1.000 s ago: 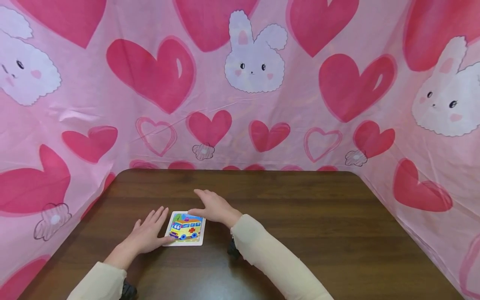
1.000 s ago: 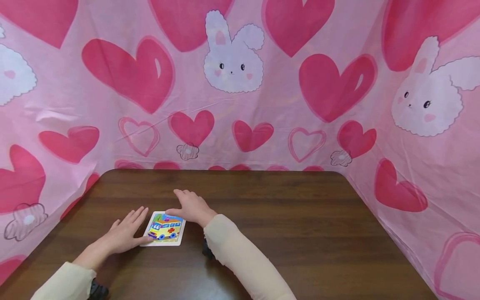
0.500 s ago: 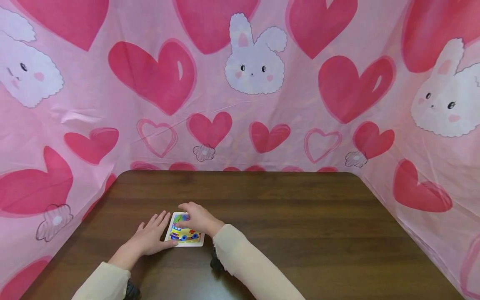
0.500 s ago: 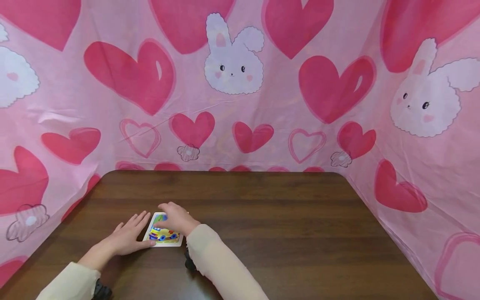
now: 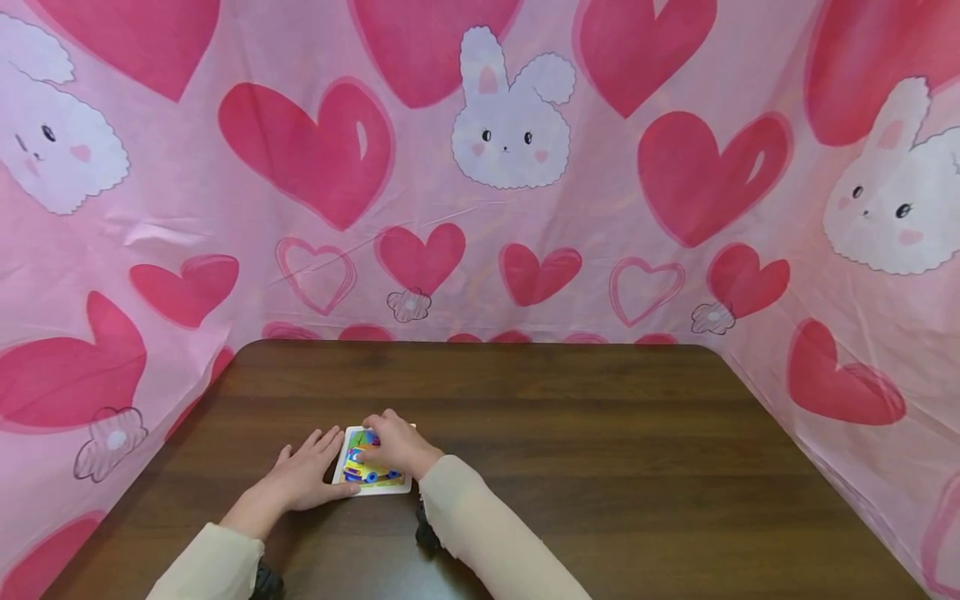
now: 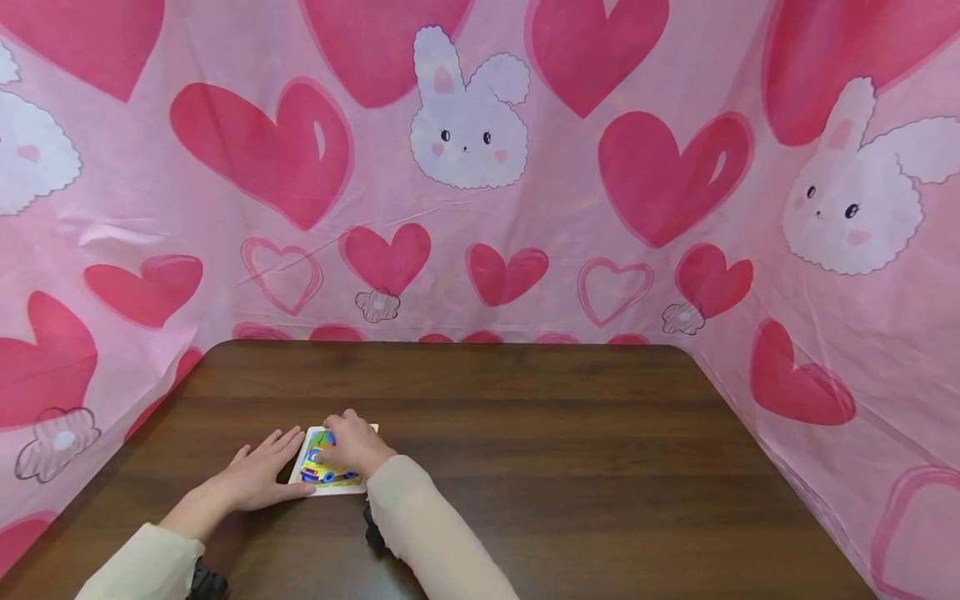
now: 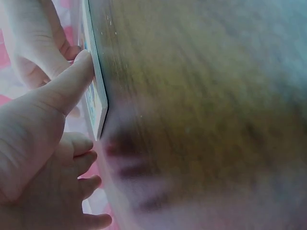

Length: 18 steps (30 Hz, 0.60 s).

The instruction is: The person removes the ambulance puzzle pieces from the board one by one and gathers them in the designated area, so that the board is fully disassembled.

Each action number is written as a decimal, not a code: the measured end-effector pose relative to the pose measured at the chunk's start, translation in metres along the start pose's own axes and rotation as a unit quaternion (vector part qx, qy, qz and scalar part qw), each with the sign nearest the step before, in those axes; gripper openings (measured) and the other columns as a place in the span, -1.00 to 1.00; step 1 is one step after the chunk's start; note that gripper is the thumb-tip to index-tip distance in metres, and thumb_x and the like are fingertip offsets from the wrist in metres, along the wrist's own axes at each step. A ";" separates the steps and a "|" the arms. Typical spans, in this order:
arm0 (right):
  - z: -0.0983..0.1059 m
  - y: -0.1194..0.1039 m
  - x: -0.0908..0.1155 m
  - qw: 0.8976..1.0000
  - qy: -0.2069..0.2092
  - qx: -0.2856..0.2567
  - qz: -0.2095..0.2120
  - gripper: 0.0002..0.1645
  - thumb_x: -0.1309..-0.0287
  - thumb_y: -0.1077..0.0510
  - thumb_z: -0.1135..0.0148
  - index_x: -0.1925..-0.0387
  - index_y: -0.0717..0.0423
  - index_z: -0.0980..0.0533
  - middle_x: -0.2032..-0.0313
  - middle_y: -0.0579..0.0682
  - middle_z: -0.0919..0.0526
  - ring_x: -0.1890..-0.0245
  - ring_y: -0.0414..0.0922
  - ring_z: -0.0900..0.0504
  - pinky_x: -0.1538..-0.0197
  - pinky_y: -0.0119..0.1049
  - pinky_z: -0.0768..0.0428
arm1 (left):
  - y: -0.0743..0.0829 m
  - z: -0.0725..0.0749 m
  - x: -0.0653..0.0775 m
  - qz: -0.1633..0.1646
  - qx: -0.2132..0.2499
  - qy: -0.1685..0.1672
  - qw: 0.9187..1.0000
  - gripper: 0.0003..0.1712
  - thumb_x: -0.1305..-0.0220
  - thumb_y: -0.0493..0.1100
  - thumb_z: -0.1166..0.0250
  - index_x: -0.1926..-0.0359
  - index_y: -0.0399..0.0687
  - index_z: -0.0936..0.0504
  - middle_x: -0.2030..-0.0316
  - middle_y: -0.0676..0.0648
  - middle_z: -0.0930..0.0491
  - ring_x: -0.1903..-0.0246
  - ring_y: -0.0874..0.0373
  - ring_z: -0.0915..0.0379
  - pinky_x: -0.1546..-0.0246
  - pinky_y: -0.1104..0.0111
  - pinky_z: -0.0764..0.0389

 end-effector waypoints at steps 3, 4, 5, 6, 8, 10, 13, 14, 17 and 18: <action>-0.001 0.000 0.000 1.000 -0.002 0.007 -0.003 -0.42 0.04 -0.10 -0.36 -0.07 -0.10 -0.47 0.25 -0.17 -0.39 0.36 -0.28 -0.39 0.20 -0.42 -0.49 | 0.000 0.000 0.000 0.001 0.003 -0.003 1.000 0.13 0.06 0.36 -0.27 -0.30 -0.39 -0.17 -0.29 -0.39 -0.08 -0.25 -0.39 0.13 -0.05 -0.37 0.18; -0.001 0.000 0.000 1.000 -0.003 0.011 -0.005 -0.42 0.04 -0.11 -0.36 -0.06 -0.10 -0.47 0.25 -0.17 -0.38 0.36 -0.28 -0.38 0.20 -0.42 -0.48 | 0.000 0.000 0.000 0.001 0.004 -0.005 1.000 0.12 0.05 0.35 -0.27 -0.30 -0.39 -0.18 -0.29 -0.39 -0.09 -0.25 -0.39 0.13 -0.04 -0.37 0.18; -0.002 0.000 0.000 1.000 -0.005 0.015 -0.006 -0.42 0.04 -0.11 -0.36 -0.06 -0.10 -0.48 0.25 -0.17 -0.38 0.36 -0.28 -0.38 0.20 -0.42 -0.48 | 0.000 0.000 0.000 0.000 0.004 -0.007 1.000 0.11 0.04 0.35 -0.26 -0.30 -0.38 -0.18 -0.29 -0.39 -0.09 -0.25 -0.39 0.12 -0.04 -0.37 0.17; -0.002 0.000 0.000 1.000 -0.007 0.019 -0.008 -0.42 0.04 -0.11 -0.36 -0.05 -0.10 -0.48 0.26 -0.17 -0.37 0.36 -0.28 -0.37 0.19 -0.42 -0.48 | 0.000 0.000 0.000 0.001 0.005 -0.009 1.000 0.10 0.03 0.35 -0.26 -0.30 -0.38 -0.18 -0.28 -0.39 -0.10 -0.25 -0.39 0.12 -0.04 -0.37 0.17; -0.002 -0.001 0.000 1.000 -0.010 0.027 -0.010 -0.43 0.04 -0.12 -0.36 -0.05 -0.09 -0.49 0.26 -0.16 -0.36 0.37 -0.27 -0.37 0.20 -0.42 -0.47 | 0.001 -0.001 0.001 0.003 0.006 -0.015 1.000 0.08 0.00 0.34 -0.24 -0.30 -0.38 -0.18 -0.28 -0.39 -0.10 -0.25 -0.39 0.12 -0.04 -0.37 0.17; -0.003 -0.001 0.000 0.999 -0.012 0.035 -0.008 -0.45 0.03 -0.11 -0.35 -0.04 -0.08 -0.50 0.27 -0.16 -0.36 0.38 -0.27 -0.37 0.21 -0.43 -0.47 | 0.001 -0.001 0.001 0.007 0.005 -0.018 1.000 0.03 -0.07 0.32 -0.20 -0.30 -0.38 -0.19 -0.28 -0.39 -0.11 -0.25 -0.40 0.12 -0.04 -0.37 0.17; -0.003 -0.002 0.000 0.999 -0.009 0.044 -0.007 -0.47 0.03 -0.10 -0.35 -0.02 -0.07 -0.52 0.28 -0.16 -0.36 0.38 -0.28 -0.36 0.23 -0.46 -0.46 | 0.001 -0.002 0.001 0.014 0.003 -0.020 1.000 -0.07 -0.17 0.27 -0.13 -0.29 -0.37 -0.19 -0.28 -0.38 -0.11 -0.26 -0.39 0.12 -0.05 -0.37 0.18; -0.003 -0.003 -0.001 0.999 -0.008 0.046 -0.007 -0.48 0.02 -0.10 -0.35 -0.02 -0.07 -0.53 0.29 -0.16 -0.36 0.38 -0.28 -0.36 0.24 -0.46 -0.46 | 0.000 -0.002 0.001 0.017 0.002 -0.020 1.000 -0.10 -0.20 0.25 -0.11 -0.29 -0.37 -0.20 -0.28 -0.38 -0.11 -0.26 -0.38 0.12 -0.05 -0.36 0.18; -0.003 -0.004 -0.001 0.999 -0.002 0.054 -0.008 -0.49 0.02 -0.09 -0.36 -0.01 -0.08 -0.54 0.29 -0.16 -0.36 0.38 -0.27 -0.36 0.25 -0.46 -0.45 | 0.000 -0.003 0.001 0.018 -0.003 -0.016 1.000 -0.16 -0.23 0.18 -0.12 -0.29 -0.37 -0.21 -0.28 -0.38 -0.11 -0.26 -0.38 0.12 -0.06 -0.35 0.19; -0.003 -0.005 -0.002 0.998 -0.001 0.056 -0.009 -0.50 0.02 -0.08 -0.36 -0.01 -0.09 -0.54 0.30 -0.16 -0.36 0.37 -0.27 -0.36 0.25 -0.46 -0.45 | 0.001 -0.003 0.000 0.018 -0.005 -0.015 1.000 -0.16 -0.22 0.17 -0.13 -0.29 -0.38 -0.21 -0.28 -0.38 -0.11 -0.26 -0.38 0.12 -0.06 -0.35 0.18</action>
Point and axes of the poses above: each hand's wrist, its own x-axis away from the middle knuckle, its own z-axis out of the back of the hand, y = z × x, the point moved 6 cm from there along -x, towards the middle knuckle
